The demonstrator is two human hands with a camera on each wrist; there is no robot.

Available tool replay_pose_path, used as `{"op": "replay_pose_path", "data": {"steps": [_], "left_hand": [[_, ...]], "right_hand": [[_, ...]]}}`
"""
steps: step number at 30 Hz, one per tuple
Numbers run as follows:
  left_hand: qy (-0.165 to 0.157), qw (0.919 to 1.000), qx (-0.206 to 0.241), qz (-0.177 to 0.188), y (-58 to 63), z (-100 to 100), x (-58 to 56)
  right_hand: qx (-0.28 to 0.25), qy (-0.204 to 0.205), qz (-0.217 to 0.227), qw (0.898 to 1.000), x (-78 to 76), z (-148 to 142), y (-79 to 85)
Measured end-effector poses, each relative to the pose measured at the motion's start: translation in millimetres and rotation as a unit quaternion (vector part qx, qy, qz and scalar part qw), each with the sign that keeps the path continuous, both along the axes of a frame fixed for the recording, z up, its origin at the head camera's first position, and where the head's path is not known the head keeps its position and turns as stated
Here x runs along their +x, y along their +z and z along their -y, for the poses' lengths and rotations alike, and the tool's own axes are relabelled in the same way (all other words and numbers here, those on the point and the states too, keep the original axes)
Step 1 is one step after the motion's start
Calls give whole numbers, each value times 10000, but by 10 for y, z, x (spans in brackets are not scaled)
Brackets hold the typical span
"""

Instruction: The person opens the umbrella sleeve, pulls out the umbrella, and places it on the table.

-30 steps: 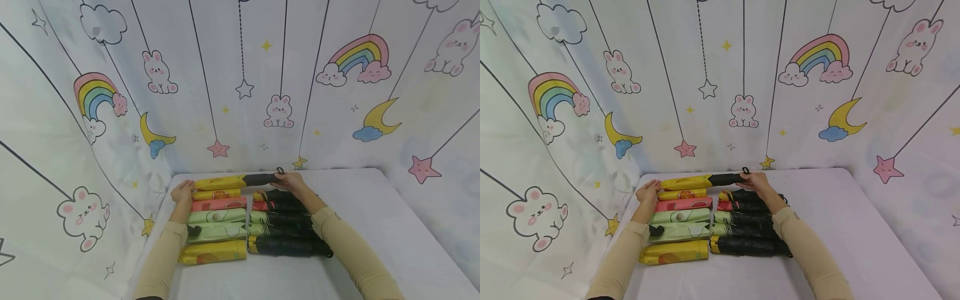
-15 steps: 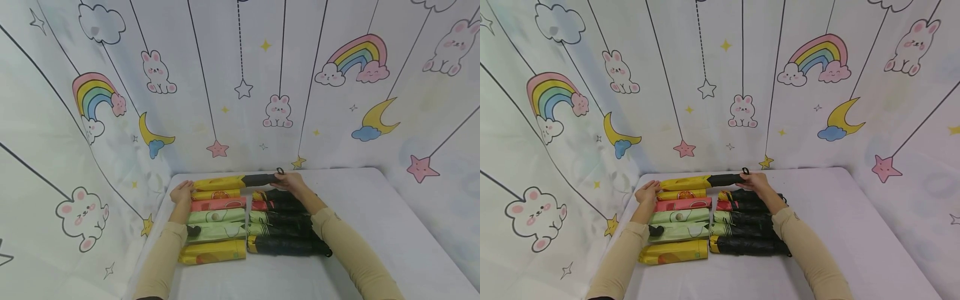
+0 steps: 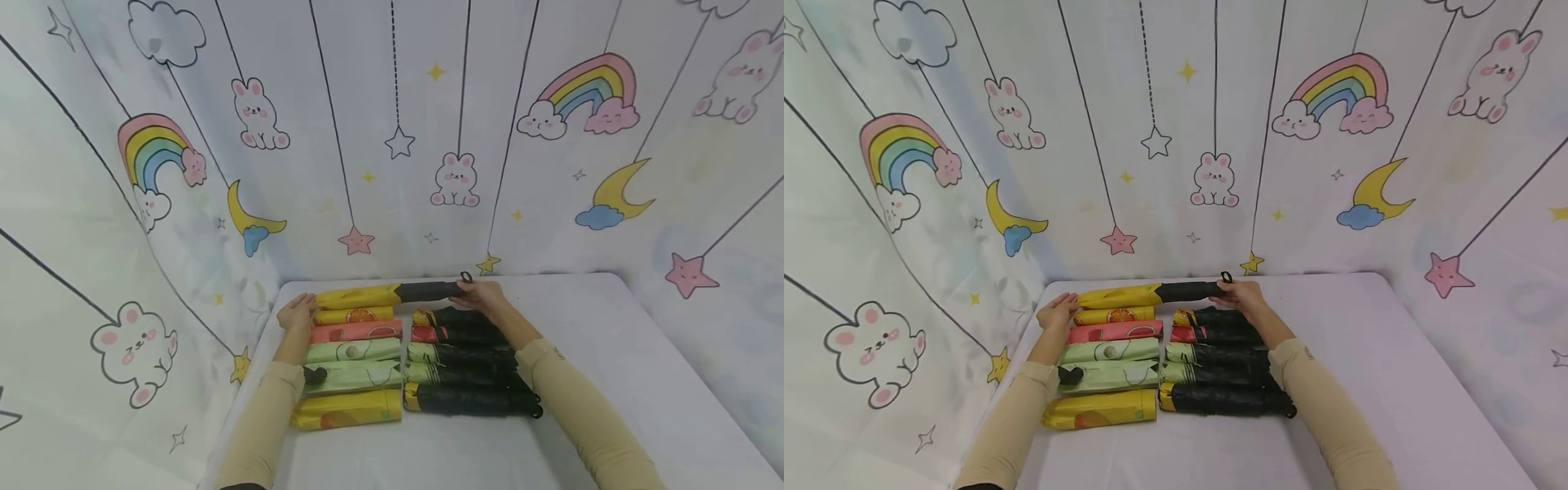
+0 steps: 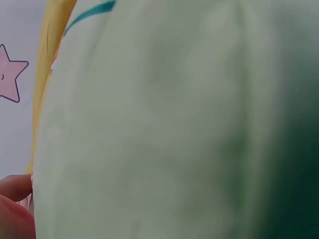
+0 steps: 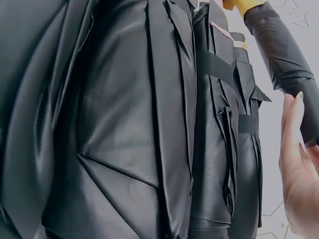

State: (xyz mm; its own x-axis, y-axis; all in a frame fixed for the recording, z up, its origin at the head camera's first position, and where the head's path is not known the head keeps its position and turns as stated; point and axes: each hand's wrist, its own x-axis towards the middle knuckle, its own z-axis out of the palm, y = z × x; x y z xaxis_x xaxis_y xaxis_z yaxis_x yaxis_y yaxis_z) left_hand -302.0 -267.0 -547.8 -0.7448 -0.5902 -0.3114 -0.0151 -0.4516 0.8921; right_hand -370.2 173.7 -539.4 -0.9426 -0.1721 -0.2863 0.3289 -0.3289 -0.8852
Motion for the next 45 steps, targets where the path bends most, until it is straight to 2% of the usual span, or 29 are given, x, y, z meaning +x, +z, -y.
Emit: {"op": "replay_pose_path", "data": {"steps": [4, 19, 31, 40, 45], "left_hand": [[4, 9999, 72, -143, 13, -10, -15], [12, 10000, 32, 29, -14, 44, -11], [-51, 9999, -125, -23, -43, 53, 1], [-37, 9999, -92, 21, -115, 89, -45], [-42, 9999, -121, 112, -113, 64, -42]], "right_hand": [[69, 123, -72, 9999, 11, -40, 29], [40, 182, -146, 9997, 16, -189, 55], [110, 194, -196, 9996, 24, -288, 62], [97, 144, -191, 9997, 47, -352, 76], [121, 158, -212, 9996, 28, -421, 56]]}}
